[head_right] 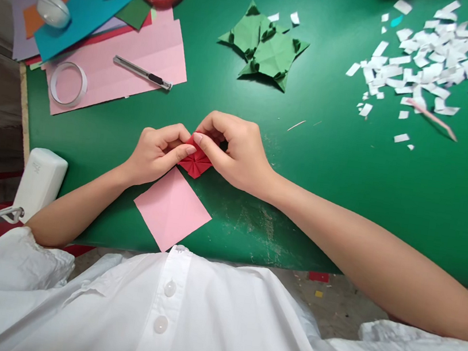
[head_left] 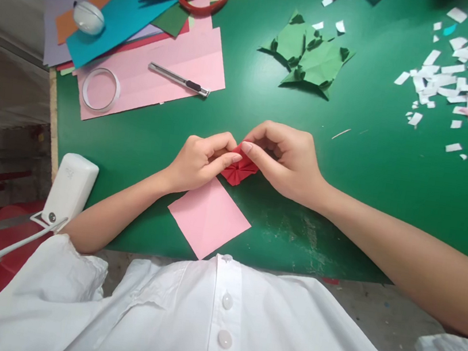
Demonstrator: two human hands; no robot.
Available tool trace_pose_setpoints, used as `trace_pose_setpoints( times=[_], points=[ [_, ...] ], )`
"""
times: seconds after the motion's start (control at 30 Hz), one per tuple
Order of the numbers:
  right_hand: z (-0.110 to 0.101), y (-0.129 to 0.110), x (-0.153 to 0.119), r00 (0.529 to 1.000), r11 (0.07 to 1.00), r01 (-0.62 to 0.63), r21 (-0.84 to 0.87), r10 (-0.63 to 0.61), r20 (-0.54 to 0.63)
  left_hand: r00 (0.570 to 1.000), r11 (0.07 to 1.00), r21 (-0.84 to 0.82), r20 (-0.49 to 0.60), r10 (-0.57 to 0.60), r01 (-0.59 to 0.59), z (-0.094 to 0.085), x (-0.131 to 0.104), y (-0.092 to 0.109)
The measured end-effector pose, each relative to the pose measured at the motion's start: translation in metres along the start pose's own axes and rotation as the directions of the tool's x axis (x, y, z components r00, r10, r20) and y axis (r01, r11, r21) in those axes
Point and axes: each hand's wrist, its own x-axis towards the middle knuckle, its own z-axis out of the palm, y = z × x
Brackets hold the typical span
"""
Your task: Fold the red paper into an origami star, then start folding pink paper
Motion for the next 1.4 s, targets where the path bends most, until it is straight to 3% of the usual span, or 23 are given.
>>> trace_pose_setpoints(
  times=[0.37, 0.6, 0.8, 0.87, 0.97, 1.1, 1.4],
  points=[
    [0.000, 0.002, 0.001, 0.993, 0.991, 0.115, -0.075, -0.112, 0.039, 0.999, 0.987, -0.163, 0.030, -0.010, 0.015, -0.003, -0.001, -0.001],
    [0.000, 0.001, 0.000, 0.985, 0.984, 0.163, -0.077, -0.158, 0.069, 0.989, 0.987, -0.156, -0.136, -0.055, 0.033, -0.002, -0.004, -0.004],
    [0.003, 0.000, -0.001, 0.993, 0.990, 0.106, -0.093, -0.101, 0.058, 0.970, 0.992, -0.127, -0.240, -0.046, 0.016, 0.009, -0.007, -0.007],
    [0.004, 0.000, -0.002, 0.993, 0.985, 0.117, -0.126, -0.112, 0.046, 0.953, 0.997, -0.073, -0.302, 0.010, -0.033, 0.012, -0.008, -0.008],
    [0.006, -0.001, -0.005, 0.989, 0.974, 0.151, -0.171, -0.150, 0.020, 0.938, 0.979, 0.140, -0.294, 0.184, -0.148, 0.013, -0.009, -0.007],
    [0.010, -0.003, -0.008, 0.989, 0.962, 0.139, -0.235, -0.145, -0.008, 0.893, 0.861, 0.455, -0.254, 0.372, -0.229, 0.014, -0.010, -0.003],
    [0.015, -0.007, -0.010, 0.990, 0.953, 0.124, -0.276, -0.137, -0.027, 0.851, 0.731, 0.634, -0.215, 0.479, -0.252, 0.018, -0.011, -0.007]
  ],
)
